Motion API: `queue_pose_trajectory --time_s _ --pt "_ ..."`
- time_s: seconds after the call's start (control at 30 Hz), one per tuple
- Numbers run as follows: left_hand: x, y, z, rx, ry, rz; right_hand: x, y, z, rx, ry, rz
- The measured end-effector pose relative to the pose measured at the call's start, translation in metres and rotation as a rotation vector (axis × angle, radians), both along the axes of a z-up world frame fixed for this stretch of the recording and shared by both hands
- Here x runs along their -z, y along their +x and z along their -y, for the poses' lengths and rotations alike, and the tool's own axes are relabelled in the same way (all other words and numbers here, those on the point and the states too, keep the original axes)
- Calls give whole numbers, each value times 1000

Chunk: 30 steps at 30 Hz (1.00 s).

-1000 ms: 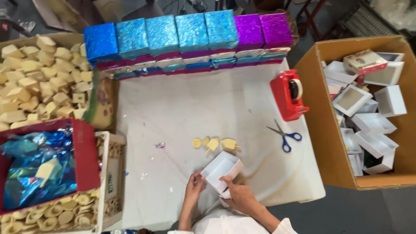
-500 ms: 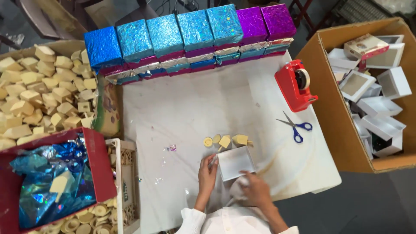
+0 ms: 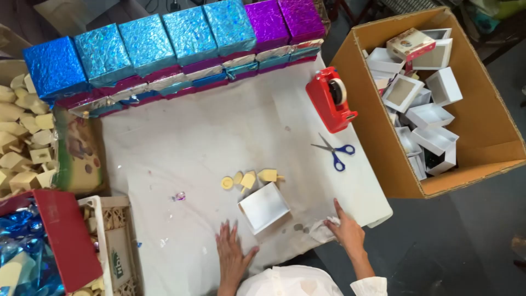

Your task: The person wipes small, light-colored soap pieces with a white cloth on a table. They then place the soap pieces into a small white box, close the box with a decorative lid, and wipe the exterior of the box with the cloth.

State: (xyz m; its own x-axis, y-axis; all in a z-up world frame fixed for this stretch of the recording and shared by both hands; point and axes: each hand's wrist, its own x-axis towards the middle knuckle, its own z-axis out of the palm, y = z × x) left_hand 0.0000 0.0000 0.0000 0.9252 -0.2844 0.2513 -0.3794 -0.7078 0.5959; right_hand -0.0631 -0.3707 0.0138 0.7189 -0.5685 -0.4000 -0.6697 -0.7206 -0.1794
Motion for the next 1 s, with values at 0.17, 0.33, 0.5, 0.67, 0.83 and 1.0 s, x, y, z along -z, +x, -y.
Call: queue_pose_trajectory --time_s 0.17,0.33,0.5,0.67,0.83,1.0 --pt "35 -40 -20 -124 239 -18 11 -16 17 -62 66 67" --pt "90 -72 -65 -365 802 -470 -10 -23 38 -111 98 57" --pt "119 -104 -126 -394 719 -155 -2 -47 77 -96 170 -262" --pt "109 -76 -117 -503 446 -84 -30 -34 127 3 76 -125" --pt "118 -37 -106 -580 146 0 -94 54 70 21 100 170" --pt "101 10 -96 -642 -154 83 6 154 -50 -158 389 954"
